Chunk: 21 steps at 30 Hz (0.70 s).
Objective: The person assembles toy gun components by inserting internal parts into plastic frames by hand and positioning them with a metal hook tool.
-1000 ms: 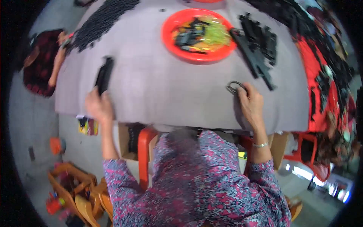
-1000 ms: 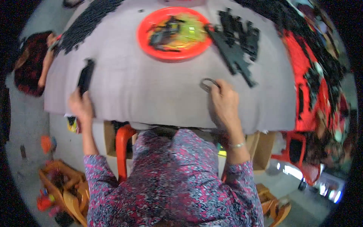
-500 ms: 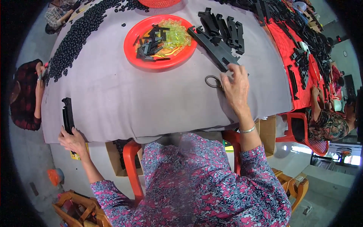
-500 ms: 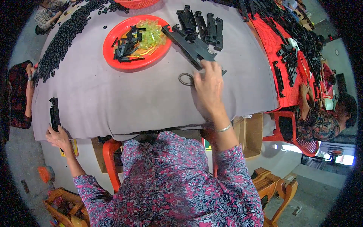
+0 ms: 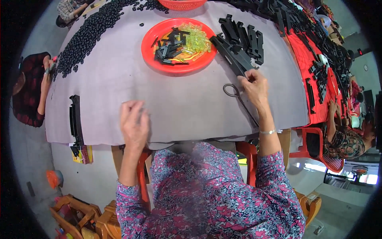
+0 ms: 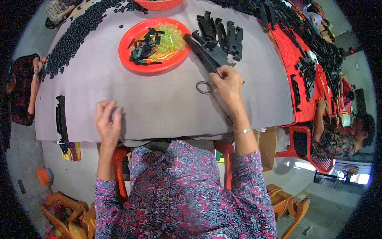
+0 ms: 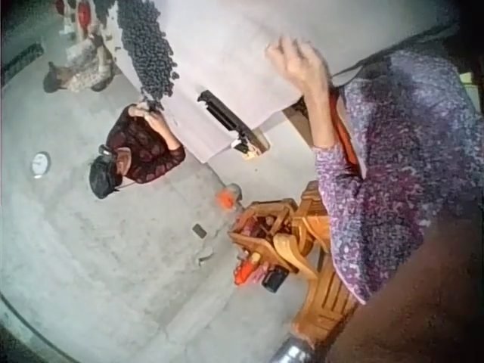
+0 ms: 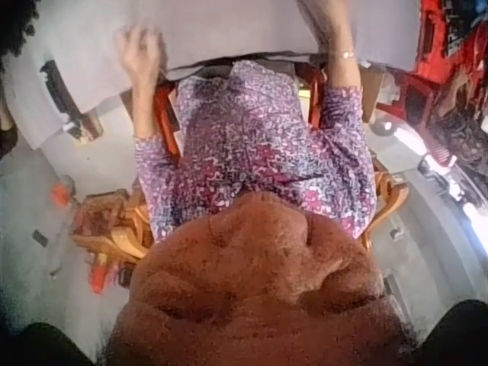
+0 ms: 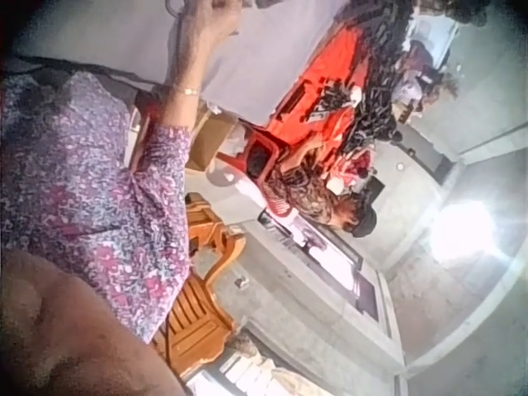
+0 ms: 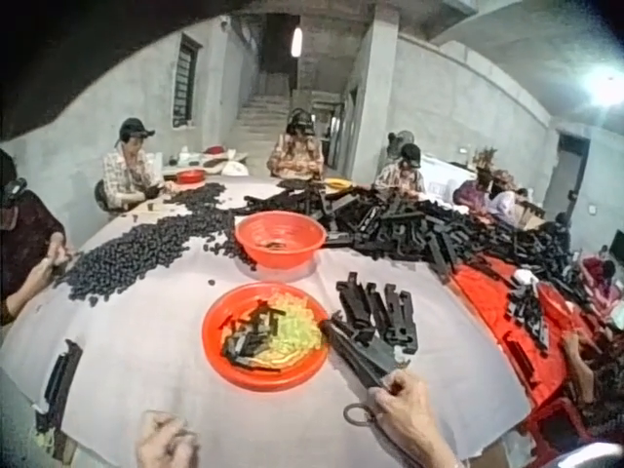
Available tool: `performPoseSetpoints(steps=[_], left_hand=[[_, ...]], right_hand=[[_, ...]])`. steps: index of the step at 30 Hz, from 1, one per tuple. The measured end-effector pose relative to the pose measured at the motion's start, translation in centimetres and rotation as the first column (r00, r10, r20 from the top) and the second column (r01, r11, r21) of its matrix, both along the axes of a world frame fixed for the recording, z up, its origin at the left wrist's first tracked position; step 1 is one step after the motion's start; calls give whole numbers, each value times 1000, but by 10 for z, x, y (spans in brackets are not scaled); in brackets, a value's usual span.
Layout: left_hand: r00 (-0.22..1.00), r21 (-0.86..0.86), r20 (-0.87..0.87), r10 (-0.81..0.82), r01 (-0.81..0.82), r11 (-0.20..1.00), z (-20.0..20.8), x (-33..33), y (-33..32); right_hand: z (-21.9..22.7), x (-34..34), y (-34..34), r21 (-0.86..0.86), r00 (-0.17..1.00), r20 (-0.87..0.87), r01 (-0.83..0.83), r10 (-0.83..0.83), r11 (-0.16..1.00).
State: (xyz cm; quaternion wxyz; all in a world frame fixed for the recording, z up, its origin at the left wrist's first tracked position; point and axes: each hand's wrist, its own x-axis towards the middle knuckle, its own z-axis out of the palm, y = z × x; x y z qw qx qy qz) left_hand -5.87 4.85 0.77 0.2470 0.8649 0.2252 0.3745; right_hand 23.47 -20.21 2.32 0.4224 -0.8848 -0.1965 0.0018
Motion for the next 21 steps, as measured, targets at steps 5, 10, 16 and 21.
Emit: performPoseSetpoints(steps=[5, 10, 16, 21], left_hand=[[970, -395, -49, -237, 199, 897, 8, 15, -27], [932, -891, 324, -165, 359, 278, 12, 38, -22], [938, -939, 332, -101, 339, 63, 12, 38, -13], [947, -904, 236, -219, 296, 307, 9, 39, -13]], right_hand=[[29, -60, -3, 315, 923, -326, -97, 204, 944], [17, -91, -3, 177, 888, 132, -458, 440, 871], [16, -101, 4, -327, 544, 610, -489, 576, 808], [-1, -94, 4, -331, 546, 601, -494, 584, 804]])
